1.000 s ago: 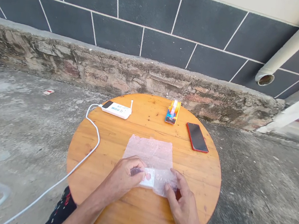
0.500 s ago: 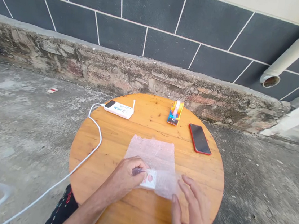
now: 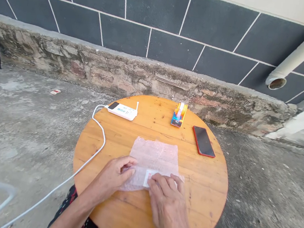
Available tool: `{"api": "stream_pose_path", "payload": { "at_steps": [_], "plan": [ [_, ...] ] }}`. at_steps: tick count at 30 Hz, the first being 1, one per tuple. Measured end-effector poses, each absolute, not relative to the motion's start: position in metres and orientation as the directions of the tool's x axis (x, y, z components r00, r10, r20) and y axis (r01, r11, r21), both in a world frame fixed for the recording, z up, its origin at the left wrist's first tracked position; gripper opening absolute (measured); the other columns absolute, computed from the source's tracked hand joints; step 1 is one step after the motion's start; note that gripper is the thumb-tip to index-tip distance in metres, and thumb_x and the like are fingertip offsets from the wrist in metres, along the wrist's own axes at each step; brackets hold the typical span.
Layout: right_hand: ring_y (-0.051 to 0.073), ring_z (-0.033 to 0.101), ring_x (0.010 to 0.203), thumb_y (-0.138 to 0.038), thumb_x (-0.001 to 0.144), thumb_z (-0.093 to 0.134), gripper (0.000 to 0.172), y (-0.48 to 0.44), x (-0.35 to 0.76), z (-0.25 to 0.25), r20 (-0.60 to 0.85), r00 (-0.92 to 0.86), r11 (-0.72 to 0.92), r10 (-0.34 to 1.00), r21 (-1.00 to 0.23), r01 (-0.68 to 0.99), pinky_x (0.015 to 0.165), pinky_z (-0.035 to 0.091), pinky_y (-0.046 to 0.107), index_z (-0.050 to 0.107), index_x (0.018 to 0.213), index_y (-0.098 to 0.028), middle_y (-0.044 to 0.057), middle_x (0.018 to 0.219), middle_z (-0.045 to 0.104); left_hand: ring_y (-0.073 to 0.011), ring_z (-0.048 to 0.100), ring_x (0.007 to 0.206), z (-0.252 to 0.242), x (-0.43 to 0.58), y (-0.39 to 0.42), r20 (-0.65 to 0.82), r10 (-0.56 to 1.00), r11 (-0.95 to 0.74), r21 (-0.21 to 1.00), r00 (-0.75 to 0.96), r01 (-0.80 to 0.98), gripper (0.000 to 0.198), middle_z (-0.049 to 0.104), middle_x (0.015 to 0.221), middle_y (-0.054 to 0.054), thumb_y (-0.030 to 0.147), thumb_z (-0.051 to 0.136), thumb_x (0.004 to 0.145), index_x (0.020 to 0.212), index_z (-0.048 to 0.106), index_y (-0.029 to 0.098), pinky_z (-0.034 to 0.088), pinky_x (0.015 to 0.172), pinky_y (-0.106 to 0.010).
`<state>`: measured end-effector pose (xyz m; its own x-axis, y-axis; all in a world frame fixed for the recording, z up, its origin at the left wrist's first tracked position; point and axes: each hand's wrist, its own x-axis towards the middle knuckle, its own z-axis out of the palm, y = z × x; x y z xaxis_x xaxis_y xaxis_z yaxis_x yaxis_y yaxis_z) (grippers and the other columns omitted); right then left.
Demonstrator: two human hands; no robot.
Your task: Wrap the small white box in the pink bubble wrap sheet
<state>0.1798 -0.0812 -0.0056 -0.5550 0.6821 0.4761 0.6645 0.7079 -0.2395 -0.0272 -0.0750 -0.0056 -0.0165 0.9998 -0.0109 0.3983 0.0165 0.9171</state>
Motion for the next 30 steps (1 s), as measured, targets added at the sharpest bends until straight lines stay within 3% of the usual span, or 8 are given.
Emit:
{"api": "stream_pose_path", "payload": {
  "at_steps": [5,7,10,14,18,22,30],
  "plan": [
    [0.019,0.053,0.088,-0.008,0.086,0.048,0.027,-0.079,0.178,-0.001,0.454,-0.565,0.705,0.689,-0.241,0.667,0.092,0.03,0.043,0.061,0.106,-0.022,0.004,0.106,0.063,-0.019,0.062,0.077,-0.02,-0.06,-0.102,-0.046,0.977,0.126,0.912,-0.208,0.39,0.024,0.068,0.083,-0.003,0.035,0.059,0.077,0.093,0.065,0.018,0.049,0.073,-0.029],
    [0.02,0.053,0.089,-0.008,0.085,0.049,0.027,-0.078,0.178,-0.001,0.459,-0.563,0.708,0.688,-0.253,0.659,0.091,0.031,0.042,0.061,0.105,-0.022,0.004,0.105,0.063,-0.0181,0.061,0.071,-0.025,-0.064,-0.118,-0.129,0.947,0.22,0.928,-0.294,0.302,0.031,0.066,0.078,-0.003,0.041,0.063,0.073,0.094,0.064,0.018,0.049,0.063,-0.026],
    [0.02,0.053,0.089,-0.009,0.086,0.048,0.027,-0.077,0.177,0.0,0.477,-0.562,0.718,0.676,-0.254,0.648,0.088,0.033,0.04,0.061,0.105,-0.022,0.005,0.104,0.062,-0.0152,0.057,0.056,-0.027,-0.058,-0.138,-0.331,0.918,0.36,0.927,-0.219,0.106,0.051,0.061,0.068,0.0,0.05,0.063,0.073,0.111,0.054,0.018,0.042,0.04,-0.021],
    [0.02,0.053,0.089,-0.01,0.086,0.047,0.026,-0.076,0.177,0.0,0.494,-0.571,0.728,0.656,-0.214,0.651,0.086,0.033,0.04,0.062,0.104,-0.022,0.005,0.103,0.063,-0.0128,0.059,0.054,-0.019,-0.043,-0.138,-0.463,0.885,0.461,0.886,-0.05,-0.052,0.065,0.064,0.077,-0.002,0.055,0.064,0.074,0.125,0.043,0.019,0.046,0.042,-0.02],
    [0.02,0.053,0.089,-0.01,0.087,0.047,0.025,-0.075,0.178,-0.001,0.507,-0.565,0.732,0.651,-0.224,0.643,0.086,0.033,0.04,0.062,0.103,-0.021,0.005,0.104,0.063,-0.0124,0.061,0.056,-0.01,-0.032,-0.121,-0.5,0.866,0.501,0.862,0.031,-0.083,0.052,0.064,0.076,-0.004,0.057,0.066,0.069,0.097,0.057,0.015,0.045,0.043,-0.019],
    [0.021,0.053,0.09,-0.009,0.087,0.047,0.026,-0.075,0.178,-0.001,0.495,-0.564,0.73,0.661,-0.249,0.636,0.087,0.033,0.04,0.062,0.105,-0.022,0.005,0.105,0.063,-0.0095,0.056,0.047,-0.009,-0.025,-0.11,-0.459,0.888,0.46,0.888,-0.042,0.019,0.044,0.063,0.067,-0.003,0.055,0.065,0.069,0.078,0.06,0.012,0.043,0.043,-0.019],
    [0.02,0.054,0.089,-0.01,0.086,0.048,0.024,-0.075,0.178,0.0,0.502,-0.567,0.73,0.652,-0.216,0.648,0.085,0.035,0.038,0.062,0.101,-0.022,0.005,0.103,0.062,-0.0092,0.055,0.041,-0.015,-0.012,-0.102,-0.403,0.898,0.417,0.908,-0.176,0.045,0.038,0.063,0.055,-0.001,0.05,0.062,0.073,0.076,0.062,0.012,0.042,0.044,-0.019]
  ]
}}
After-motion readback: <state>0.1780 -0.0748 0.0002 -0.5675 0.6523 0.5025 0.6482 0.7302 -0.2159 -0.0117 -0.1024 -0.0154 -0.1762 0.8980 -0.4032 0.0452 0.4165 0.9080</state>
